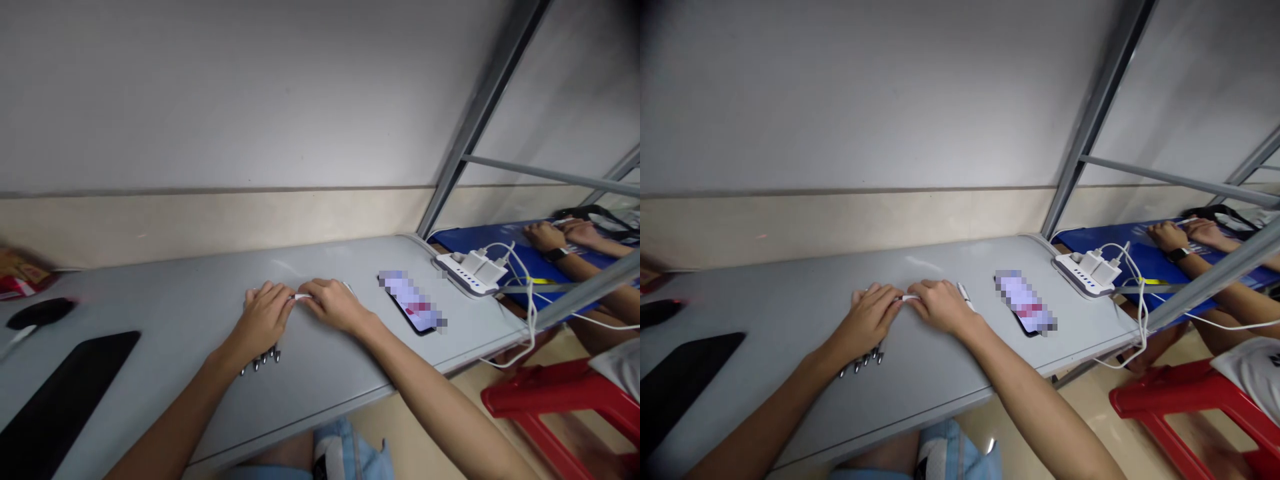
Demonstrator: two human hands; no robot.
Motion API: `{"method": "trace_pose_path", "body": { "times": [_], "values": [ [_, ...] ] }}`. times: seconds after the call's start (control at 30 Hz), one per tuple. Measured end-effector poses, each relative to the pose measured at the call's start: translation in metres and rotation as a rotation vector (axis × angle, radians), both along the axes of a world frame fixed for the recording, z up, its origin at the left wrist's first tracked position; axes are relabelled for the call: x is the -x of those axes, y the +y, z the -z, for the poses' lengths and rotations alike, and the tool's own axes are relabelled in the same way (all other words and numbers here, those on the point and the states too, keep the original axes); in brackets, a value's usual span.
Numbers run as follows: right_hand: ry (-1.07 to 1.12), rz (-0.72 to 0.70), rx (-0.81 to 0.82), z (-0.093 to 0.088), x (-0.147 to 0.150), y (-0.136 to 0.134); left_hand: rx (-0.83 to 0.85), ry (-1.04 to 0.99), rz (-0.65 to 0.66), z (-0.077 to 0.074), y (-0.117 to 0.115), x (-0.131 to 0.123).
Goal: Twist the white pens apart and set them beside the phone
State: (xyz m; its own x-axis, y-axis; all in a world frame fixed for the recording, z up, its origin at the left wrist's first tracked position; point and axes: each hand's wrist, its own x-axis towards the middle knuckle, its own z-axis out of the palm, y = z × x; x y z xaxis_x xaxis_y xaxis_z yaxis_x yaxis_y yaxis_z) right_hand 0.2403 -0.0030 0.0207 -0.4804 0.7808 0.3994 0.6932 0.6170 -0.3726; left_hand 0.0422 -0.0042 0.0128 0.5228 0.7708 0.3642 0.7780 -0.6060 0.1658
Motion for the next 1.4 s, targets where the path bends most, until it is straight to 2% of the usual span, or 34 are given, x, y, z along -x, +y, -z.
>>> {"method": "trace_pose_path", "body": {
  "times": [0.13,0.33,0.57,0.77,0.9,1.07,1.27,1.4],
  "values": [
    [0.108,-0.018,0.034,-0.001,-0.009,0.005,0.018,-0.021,-0.02,-0.002,0.0,0.002],
    [0.193,-0.066,0.181,-0.001,-0.015,0.008,0.018,-0.033,-0.018,-0.002,0.001,0.003],
    [0.321,-0.072,0.192,-0.007,-0.023,0.009,0.054,-0.064,-0.04,-0.007,0.0,0.004],
    [0.347,-0.022,0.273,-0.009,-0.023,0.009,0.066,-0.102,-0.039,-0.007,0.0,0.003],
    [0.422,-0.084,0.267,-0.01,-0.025,0.009,0.07,-0.094,-0.042,-0.006,0.001,0.004],
    [0.37,-0.042,0.373,-0.009,-0.026,0.011,0.069,-0.097,-0.035,-0.007,0.001,0.004],
    [0.425,-0.103,0.327,-0.007,-0.026,0.011,0.08,-0.096,-0.046,-0.007,0.001,0.004],
    [0.391,-0.064,0.318,-0.006,-0.025,0.012,0.079,-0.096,-0.051,-0.006,0.001,0.004]
  ]
}}
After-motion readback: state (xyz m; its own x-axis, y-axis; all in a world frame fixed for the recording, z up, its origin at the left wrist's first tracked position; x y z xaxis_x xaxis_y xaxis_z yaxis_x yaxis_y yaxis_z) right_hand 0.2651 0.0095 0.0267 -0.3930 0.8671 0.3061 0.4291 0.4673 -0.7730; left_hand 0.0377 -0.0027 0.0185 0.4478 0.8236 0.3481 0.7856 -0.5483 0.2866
